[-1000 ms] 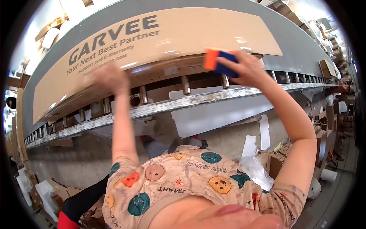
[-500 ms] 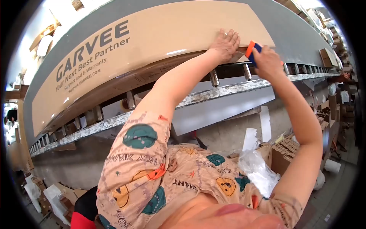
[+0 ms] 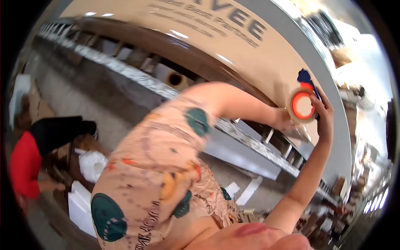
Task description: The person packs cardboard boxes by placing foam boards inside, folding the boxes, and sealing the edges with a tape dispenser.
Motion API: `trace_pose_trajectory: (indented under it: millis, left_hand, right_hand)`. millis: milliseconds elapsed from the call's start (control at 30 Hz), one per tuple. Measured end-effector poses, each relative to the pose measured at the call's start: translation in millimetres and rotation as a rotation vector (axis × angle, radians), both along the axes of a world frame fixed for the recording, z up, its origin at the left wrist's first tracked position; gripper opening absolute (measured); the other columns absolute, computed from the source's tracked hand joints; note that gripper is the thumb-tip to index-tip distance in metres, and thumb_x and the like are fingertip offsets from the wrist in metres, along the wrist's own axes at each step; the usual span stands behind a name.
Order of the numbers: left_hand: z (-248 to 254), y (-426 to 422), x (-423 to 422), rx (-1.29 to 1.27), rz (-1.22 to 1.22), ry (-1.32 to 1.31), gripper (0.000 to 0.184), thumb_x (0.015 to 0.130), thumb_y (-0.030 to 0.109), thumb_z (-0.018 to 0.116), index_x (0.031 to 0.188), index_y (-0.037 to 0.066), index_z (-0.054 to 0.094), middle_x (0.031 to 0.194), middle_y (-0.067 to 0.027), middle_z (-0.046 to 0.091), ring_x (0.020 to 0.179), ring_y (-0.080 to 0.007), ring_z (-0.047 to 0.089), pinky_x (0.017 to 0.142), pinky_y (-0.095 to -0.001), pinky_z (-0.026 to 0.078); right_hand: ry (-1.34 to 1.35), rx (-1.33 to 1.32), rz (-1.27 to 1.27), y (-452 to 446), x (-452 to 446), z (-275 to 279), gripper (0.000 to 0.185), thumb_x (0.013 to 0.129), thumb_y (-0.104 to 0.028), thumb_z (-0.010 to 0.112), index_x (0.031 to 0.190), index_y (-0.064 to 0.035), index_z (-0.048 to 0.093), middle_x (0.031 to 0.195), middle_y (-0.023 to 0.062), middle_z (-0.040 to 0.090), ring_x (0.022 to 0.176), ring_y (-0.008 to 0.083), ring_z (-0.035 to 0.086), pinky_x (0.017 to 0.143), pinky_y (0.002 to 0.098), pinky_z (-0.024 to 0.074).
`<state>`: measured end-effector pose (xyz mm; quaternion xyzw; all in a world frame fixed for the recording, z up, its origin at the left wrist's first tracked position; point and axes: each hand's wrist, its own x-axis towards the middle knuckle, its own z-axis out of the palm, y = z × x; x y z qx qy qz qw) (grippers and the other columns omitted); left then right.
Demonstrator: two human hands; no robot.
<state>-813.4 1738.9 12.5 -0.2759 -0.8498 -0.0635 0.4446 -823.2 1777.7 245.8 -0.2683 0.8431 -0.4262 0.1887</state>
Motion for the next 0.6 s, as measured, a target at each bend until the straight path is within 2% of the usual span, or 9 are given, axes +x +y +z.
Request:
trace_pose_trajectory:
  millis: [33, 133, 200, 300, 367, 433, 500, 567, 600]
  left_hand:
    - [20, -71, 46, -0.183, -0.008, -0.037, 0.054, 0.078, 0.033, 0.057, 0.124, 0.007, 0.050, 0.118, -0.0143, 0.055, 0.116, -0.0320, 0.048, 0.100, -0.0470, 0.037]
    - [68, -258, 186, -0.172, 0.240, -0.135, 0.057, 0.080, 0.048, 0.056, 0.116, 0.004, 0.053, 0.116, -0.0121, 0.056, 0.112, -0.0294, 0.051, 0.100, -0.0446, 0.038]
    - [75, -364, 261, -0.087, 0.346, -0.098, 0.067, 0.073, 0.059, 0.060, 0.112, 0.004, 0.055, 0.116, -0.0125, 0.056, 0.111, -0.0306, 0.053, 0.096, -0.0410, 0.043]
    - [73, -511, 370, -0.086, 0.675, -0.194, 0.062, 0.076, 0.055, 0.063, 0.111, 0.006, 0.056, 0.117, -0.0108, 0.056, 0.112, -0.0302, 0.050, 0.100, -0.0415, 0.038]
    - [43, -579, 416, 0.056, 1.043, -0.079, 0.058, 0.079, 0.050, 0.064, 0.114, 0.004, 0.055, 0.118, -0.0116, 0.056, 0.114, -0.0327, 0.048, 0.103, -0.0434, 0.033]
    - [22, -616, 417, 0.250, 1.162, 0.068, 0.062, 0.080, 0.048, 0.064, 0.120, 0.003, 0.051, 0.125, -0.0137, 0.051, 0.121, -0.0335, 0.042, 0.106, -0.0435, 0.030]
    - [15, -628, 408, 0.463, 1.272, 0.226, 0.066, 0.081, 0.046, 0.063, 0.126, 0.002, 0.047, 0.132, -0.0158, 0.046, 0.127, -0.0344, 0.036, 0.108, -0.0435, 0.026]
    - [33, -628, 398, 1.135, 1.230, 0.476, 0.082, 0.078, 0.049, 0.064, 0.138, 0.001, 0.034, 0.146, -0.0206, 0.025, 0.138, -0.0347, 0.018, 0.111, -0.0423, 0.020]
    - [36, -630, 405, 1.185, 1.229, 0.321, 0.097, 0.075, 0.054, 0.065, 0.143, 0.000, 0.021, 0.151, -0.0223, 0.008, 0.141, -0.0334, 0.005, 0.113, -0.0413, 0.014]
  right_hand:
    - [-0.160, -0.120, -0.012, -26, -3, -15, 0.047, 0.080, -0.025, 0.068, 0.117, 0.0033, 0.060, 0.087, 0.0040, 0.060, 0.078, 0.0103, 0.055, 0.071, 0.0226, 0.0431]
    - [-0.689, -0.462, 0.067, -96, -18, -62, 0.034, 0.085, -0.027, 0.060, 0.106, -0.0007, 0.060, 0.093, 0.0062, 0.063, 0.081, 0.0139, 0.058, 0.074, 0.0265, 0.0476]
    - [-0.738, -0.481, 0.105, -144, -10, -74, 0.034, 0.086, -0.027, 0.058, 0.107, -0.0006, 0.059, 0.097, 0.0069, 0.063, 0.085, 0.0147, 0.059, 0.078, 0.0269, 0.0479]
    - [-0.731, -0.437, 0.114, -182, -19, -86, 0.043, 0.089, -0.035, 0.056, 0.117, -0.0021, 0.056, 0.115, 0.0107, 0.060, 0.109, 0.0198, 0.057, 0.093, 0.0323, 0.0455]
    - [-0.022, -0.336, 0.128, -176, -57, -121, 0.055, 0.094, -0.044, 0.046, 0.128, -0.0008, 0.050, 0.127, 0.0134, 0.053, 0.121, 0.0220, 0.048, 0.101, 0.0345, 0.0374]
    - [-0.032, -0.057, 0.073, -172, -58, -92, 0.064, 0.097, -0.049, 0.035, 0.136, 0.0005, 0.041, 0.136, 0.0145, 0.046, 0.129, 0.0221, 0.040, 0.106, 0.0359, 0.0297]
    - [0.231, 0.192, -0.040, -124, -125, -133, 0.062, 0.097, -0.049, 0.031, 0.138, -0.0035, 0.039, 0.140, 0.0122, 0.044, 0.131, 0.0241, 0.037, 0.108, 0.0379, 0.0271]
    - [0.723, 0.861, -0.069, -74, -139, -143, 0.059, 0.097, -0.049, 0.030, 0.140, -0.0088, 0.039, 0.142, 0.0104, 0.042, 0.132, 0.0281, 0.035, 0.108, 0.0384, 0.0258]
    - [0.694, 0.840, -0.123, -43, -163, -152, 0.058, 0.097, -0.049, 0.029, 0.141, -0.0120, 0.038, 0.144, 0.0090, 0.039, 0.133, 0.0284, 0.033, 0.110, 0.0400, 0.0216]
